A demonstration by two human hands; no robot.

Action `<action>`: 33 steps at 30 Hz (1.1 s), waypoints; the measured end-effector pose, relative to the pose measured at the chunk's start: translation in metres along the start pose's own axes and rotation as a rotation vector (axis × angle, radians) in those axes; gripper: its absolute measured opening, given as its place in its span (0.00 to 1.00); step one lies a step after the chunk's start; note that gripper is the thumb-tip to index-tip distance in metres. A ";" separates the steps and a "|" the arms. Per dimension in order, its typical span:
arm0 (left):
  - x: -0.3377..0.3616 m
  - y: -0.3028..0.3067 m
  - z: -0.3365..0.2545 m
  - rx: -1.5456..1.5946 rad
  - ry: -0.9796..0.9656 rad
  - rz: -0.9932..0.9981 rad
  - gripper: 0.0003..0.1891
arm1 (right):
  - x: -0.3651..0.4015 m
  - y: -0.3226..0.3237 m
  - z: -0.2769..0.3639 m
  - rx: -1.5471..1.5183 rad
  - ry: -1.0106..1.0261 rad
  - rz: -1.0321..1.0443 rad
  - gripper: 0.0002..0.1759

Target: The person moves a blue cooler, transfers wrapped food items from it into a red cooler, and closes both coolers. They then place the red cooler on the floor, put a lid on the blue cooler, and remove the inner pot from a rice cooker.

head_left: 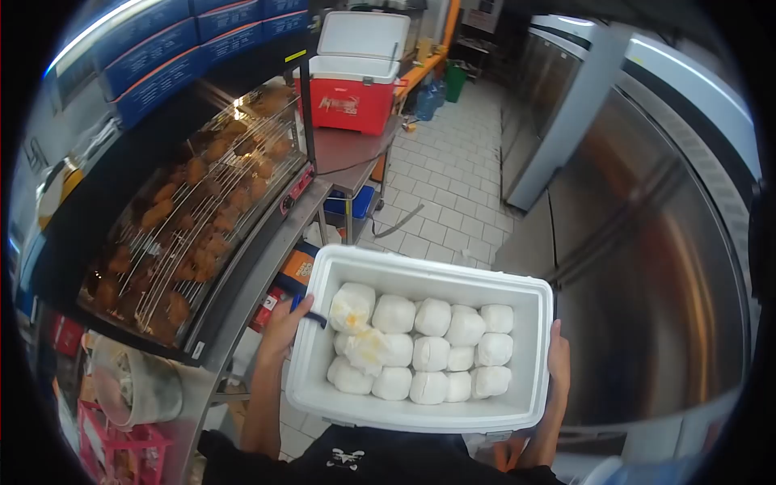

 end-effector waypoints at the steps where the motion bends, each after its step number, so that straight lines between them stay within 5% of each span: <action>1: -0.036 -0.004 -0.011 0.024 0.020 -0.004 0.17 | -0.031 -0.008 0.024 -0.025 0.015 -0.001 0.49; 5: -0.202 -0.023 -0.046 0.063 -0.009 -0.006 0.20 | -0.166 -0.050 0.123 -0.208 -0.014 0.120 0.48; 6: -0.206 -0.044 -0.056 -0.010 -0.042 0.004 0.20 | -0.177 -0.057 0.093 -0.321 0.015 0.073 0.47; 14: -0.471 -0.090 -0.164 -0.344 -0.389 -0.096 0.23 | -0.429 -0.161 0.166 -0.276 0.006 0.011 0.47; 19: -0.575 -0.111 -0.225 -0.326 -0.180 -0.064 0.25 | -0.528 -0.236 0.226 -0.405 -0.004 0.061 0.47; 25: -0.533 -0.117 -0.265 -0.470 -0.331 -0.225 0.28 | -0.538 -0.223 0.249 -0.396 -0.014 0.170 0.48; 33: -0.559 -0.102 -0.253 -0.782 -0.230 -0.278 0.41 | -0.543 -0.231 0.244 -0.473 0.027 0.259 0.47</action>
Point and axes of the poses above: each hand's wrist, its own x-axis away from the middle knuckle, its own y-axis out of the back of the hand, z = x × y, the point moved 3 cm from there along -x, towards the middle knuckle
